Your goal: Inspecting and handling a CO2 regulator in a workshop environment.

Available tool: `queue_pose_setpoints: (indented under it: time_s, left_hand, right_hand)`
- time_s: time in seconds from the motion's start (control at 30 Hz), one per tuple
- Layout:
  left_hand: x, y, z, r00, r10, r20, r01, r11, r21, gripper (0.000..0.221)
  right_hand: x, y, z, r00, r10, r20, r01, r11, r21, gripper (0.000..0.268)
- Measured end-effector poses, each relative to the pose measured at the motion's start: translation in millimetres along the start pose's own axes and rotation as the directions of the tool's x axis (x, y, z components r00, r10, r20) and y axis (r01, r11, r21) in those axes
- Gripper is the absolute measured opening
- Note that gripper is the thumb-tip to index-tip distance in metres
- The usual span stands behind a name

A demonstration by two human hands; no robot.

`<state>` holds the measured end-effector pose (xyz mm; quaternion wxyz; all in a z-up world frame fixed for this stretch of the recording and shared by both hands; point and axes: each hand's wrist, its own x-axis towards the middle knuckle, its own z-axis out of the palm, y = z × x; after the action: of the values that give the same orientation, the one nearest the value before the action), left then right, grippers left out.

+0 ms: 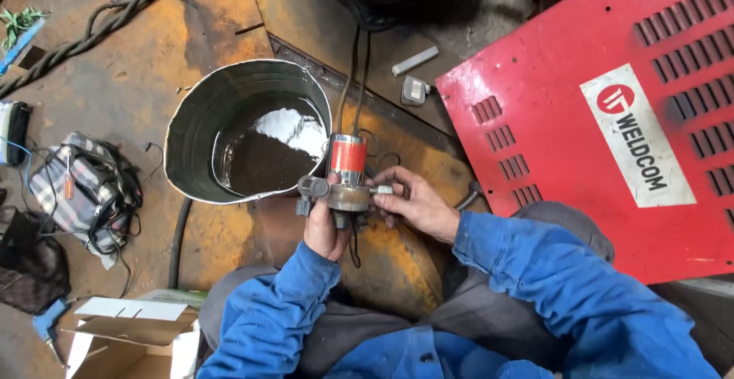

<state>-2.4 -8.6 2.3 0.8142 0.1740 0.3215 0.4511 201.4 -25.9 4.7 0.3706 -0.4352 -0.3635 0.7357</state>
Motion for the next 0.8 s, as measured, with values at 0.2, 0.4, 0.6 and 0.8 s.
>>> queue_pose_setpoints:
  time_s: [0.2, 0.4, 0.6, 0.8]
  left_hand:
    - [2, 7, 9, 1.0, 0.019, 0.014, -0.019, 1.0, 0.024, 0.054]
    - [1, 9, 11, 1.0, 0.017, 0.019, -0.017, 1.0, 0.024, 0.055]
    - [1, 10, 10, 0.999, 0.003, 0.045, -0.004, 0.999, 0.032, 0.058]
    - [0, 10, 9, 0.997, 0.019, 0.081, -0.023, 0.999, 0.043, 0.06]
  right_hand:
    - [1, -15, 3, 1.0, 0.01, 0.002, -0.01, 0.999, 0.031, 0.039]
    - [-1, -15, 4, 1.0, 0.021, -0.001, -0.021, 0.999, 0.028, 0.039]
    - [-2, -19, 5, 1.0, 0.014, -0.002, -0.014, 1.0, 0.014, 0.043]
    - [-2, -18, 5, 1.0, 0.012, 0.013, -0.012, 1.0, 0.024, 0.044]
